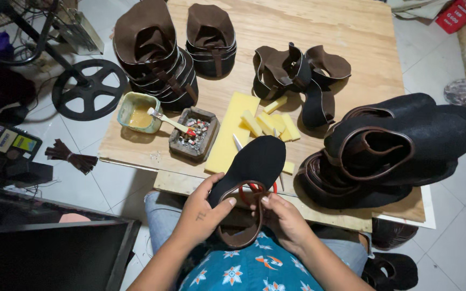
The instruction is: The person sits at a workbench and trims the edges of a brown sandal upper, first using red-handled scissors to cut along the strap edge, then using a small handheld blade to shave and smooth the edge. They turn the sandal over repeatedly to work around the opening and set trimmed pieces aside on the bench.
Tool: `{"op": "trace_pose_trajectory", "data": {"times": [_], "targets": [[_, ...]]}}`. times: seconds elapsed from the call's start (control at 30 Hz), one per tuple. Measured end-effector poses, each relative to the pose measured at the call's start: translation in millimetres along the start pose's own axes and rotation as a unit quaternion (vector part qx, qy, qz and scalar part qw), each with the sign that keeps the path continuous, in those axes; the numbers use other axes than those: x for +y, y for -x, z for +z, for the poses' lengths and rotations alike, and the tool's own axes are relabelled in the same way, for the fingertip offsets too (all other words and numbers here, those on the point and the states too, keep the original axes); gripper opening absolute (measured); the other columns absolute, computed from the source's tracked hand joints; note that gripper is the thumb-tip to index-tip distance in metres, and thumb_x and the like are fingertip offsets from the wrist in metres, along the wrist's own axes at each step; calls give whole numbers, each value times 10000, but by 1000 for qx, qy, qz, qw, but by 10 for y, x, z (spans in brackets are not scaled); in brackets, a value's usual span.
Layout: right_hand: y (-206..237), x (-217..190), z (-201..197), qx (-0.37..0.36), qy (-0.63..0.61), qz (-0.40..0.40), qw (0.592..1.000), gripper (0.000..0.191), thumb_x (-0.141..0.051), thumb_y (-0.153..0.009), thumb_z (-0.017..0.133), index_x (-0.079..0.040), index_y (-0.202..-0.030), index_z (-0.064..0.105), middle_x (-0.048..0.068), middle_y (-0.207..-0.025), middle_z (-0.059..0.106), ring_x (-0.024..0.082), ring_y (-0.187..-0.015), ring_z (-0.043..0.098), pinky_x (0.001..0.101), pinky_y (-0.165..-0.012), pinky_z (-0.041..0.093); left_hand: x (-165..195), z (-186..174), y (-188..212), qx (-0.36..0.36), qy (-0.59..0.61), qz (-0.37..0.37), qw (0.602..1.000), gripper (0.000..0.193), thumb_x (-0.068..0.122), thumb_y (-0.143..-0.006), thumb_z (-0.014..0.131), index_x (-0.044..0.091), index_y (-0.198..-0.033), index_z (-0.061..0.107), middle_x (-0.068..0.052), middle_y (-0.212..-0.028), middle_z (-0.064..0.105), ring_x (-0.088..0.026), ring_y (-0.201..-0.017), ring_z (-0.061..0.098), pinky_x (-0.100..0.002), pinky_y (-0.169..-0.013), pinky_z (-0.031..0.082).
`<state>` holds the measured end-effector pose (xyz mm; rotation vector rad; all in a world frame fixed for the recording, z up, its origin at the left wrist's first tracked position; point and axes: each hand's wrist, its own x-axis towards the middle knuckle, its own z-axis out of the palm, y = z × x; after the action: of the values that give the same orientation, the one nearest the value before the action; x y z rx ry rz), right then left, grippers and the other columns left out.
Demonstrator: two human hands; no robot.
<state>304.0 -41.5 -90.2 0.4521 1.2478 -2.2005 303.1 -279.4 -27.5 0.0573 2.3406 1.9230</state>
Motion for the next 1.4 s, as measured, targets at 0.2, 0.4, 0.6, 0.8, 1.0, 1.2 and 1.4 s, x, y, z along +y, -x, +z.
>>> {"op": "trace_pose_trajectory", "data": {"times": [0.2,0.4,0.6,0.8,1.0,1.2,1.4], "targets": [[14,-115,-8,-76,-57,-59,994,136,-177,-1047,631,-46,-1077,611,65,-985,668,194,-939,644,396,-914,522,25,43,-79,4,75,-7,997,616,194,-867,734,-24,-1399,513,-132,-1217,677,-171,-1113,632,-296,-969,503],[254,-396,110,-50,-77,-91,992,187,-69,-956,617,-16,-1133,649,93,-1039,730,189,-934,693,373,-883,551,-77,48,-186,16,268,-214,939,513,196,-933,636,14,-1404,540,-86,-1054,682,-139,-883,639,-314,-776,564],[476,-721,303,-6,55,-151,987,198,-4,-931,639,26,-1120,688,106,-1020,731,192,-911,677,352,-835,541,-204,198,-153,-59,255,-241,935,423,257,-973,605,33,-1332,590,-60,-992,696,-108,-754,628,-255,-632,503],[779,-955,487,-147,443,-408,785,247,23,-813,687,-30,-1049,740,86,-1085,730,244,-1079,665,383,-990,473,-172,92,-204,-79,335,-165,924,356,153,-931,652,-5,-1245,596,-65,-1027,683,-156,-805,683,-291,-656,552],[823,-985,572,-134,458,-371,797,242,5,-794,687,-48,-1021,754,82,-1084,727,250,-1073,668,384,-966,500,186,145,-159,4,290,-147,946,315,245,-988,594,15,-1199,639,-46,-901,686,-132,-764,673,-268,-661,551],[673,-980,441,-102,420,-317,844,195,-58,-888,672,-1,-1065,732,102,-1112,722,230,-1092,677,351,-997,491,147,234,-202,67,102,-149,981,452,356,-1116,550,-77,-1072,674,-151,-766,530,-252,-695,460,-424,-638,399],[398,-852,433,-13,463,-255,849,245,-119,-904,692,-9,-1121,727,79,-1053,732,169,-965,703,306,-879,536,407,116,-67,108,-324,184,922,343,334,-959,658,20,-1098,642,-153,-958,692,-297,-887,670,-391,-806,523]]}}
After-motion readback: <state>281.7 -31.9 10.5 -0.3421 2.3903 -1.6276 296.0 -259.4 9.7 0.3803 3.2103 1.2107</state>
